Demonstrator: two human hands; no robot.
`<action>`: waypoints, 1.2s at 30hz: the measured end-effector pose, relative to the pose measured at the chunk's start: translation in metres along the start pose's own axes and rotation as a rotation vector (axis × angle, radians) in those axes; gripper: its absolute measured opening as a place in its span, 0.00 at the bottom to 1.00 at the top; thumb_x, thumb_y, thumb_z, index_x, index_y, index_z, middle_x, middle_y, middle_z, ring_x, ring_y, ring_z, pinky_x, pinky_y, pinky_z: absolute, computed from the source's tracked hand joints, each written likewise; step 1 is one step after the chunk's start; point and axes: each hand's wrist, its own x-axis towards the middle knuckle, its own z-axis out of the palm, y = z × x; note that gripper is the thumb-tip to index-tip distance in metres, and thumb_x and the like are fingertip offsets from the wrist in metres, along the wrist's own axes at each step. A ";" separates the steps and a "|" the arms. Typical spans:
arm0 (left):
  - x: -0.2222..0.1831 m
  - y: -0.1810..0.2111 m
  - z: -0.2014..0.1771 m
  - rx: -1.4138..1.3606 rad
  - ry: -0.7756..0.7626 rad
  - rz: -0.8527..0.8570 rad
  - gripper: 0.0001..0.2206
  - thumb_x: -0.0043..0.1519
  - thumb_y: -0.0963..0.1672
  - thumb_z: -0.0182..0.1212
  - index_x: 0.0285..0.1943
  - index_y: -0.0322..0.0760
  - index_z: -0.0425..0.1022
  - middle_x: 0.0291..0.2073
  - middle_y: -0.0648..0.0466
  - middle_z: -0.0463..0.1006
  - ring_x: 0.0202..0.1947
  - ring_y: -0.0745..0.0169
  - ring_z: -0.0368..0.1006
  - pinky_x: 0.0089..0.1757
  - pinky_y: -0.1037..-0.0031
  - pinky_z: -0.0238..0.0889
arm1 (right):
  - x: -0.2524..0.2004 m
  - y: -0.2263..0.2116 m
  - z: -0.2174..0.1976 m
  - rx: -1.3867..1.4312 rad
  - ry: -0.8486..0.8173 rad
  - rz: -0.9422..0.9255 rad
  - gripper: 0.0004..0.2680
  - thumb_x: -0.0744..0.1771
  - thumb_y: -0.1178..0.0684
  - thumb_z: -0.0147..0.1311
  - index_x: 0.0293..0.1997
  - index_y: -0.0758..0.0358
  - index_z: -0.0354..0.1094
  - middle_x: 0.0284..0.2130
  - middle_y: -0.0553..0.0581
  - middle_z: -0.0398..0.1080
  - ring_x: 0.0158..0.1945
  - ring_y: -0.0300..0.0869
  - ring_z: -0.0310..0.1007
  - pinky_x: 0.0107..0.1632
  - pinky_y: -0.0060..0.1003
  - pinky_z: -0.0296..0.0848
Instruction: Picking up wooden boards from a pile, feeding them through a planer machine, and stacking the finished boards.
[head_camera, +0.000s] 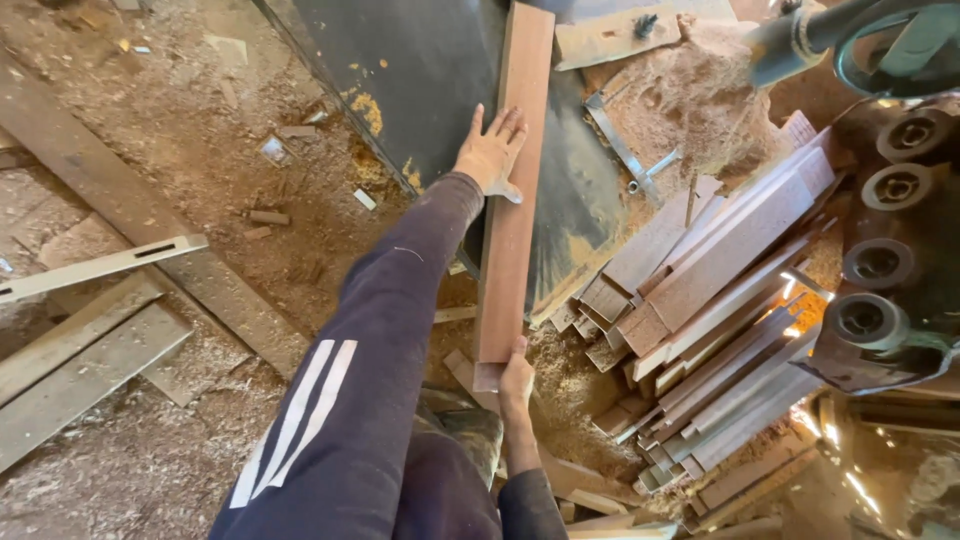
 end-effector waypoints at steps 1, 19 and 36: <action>0.003 -0.003 -0.001 0.032 -0.028 0.017 0.57 0.53 0.67 0.58 0.83 0.41 0.33 0.81 0.46 0.28 0.80 0.48 0.22 0.69 0.39 0.14 | 0.010 0.001 0.005 -0.022 0.004 0.037 0.37 0.66 0.22 0.34 0.61 0.76 0.69 0.59 0.73 0.69 0.64 0.57 0.66 0.65 0.50 0.64; -0.239 0.236 0.122 -1.453 -0.166 -0.660 0.36 0.50 0.48 0.72 0.69 0.31 0.65 0.60 0.47 0.68 0.58 0.54 0.69 0.57 0.64 0.66 | 0.033 0.307 -0.125 0.128 0.083 -0.023 0.20 0.65 0.32 0.52 0.17 0.53 0.61 0.19 0.49 0.62 0.27 0.37 0.58 0.32 0.37 0.56; -0.166 0.582 0.300 -0.708 -1.020 -0.099 0.29 0.57 0.47 0.64 0.69 0.33 0.67 0.65 0.45 0.75 0.63 0.45 0.75 0.61 0.53 0.68 | 0.041 0.481 -0.114 0.846 0.539 0.937 0.23 0.69 0.26 0.40 0.19 0.50 0.63 0.14 0.50 0.66 0.16 0.40 0.63 0.21 0.43 0.70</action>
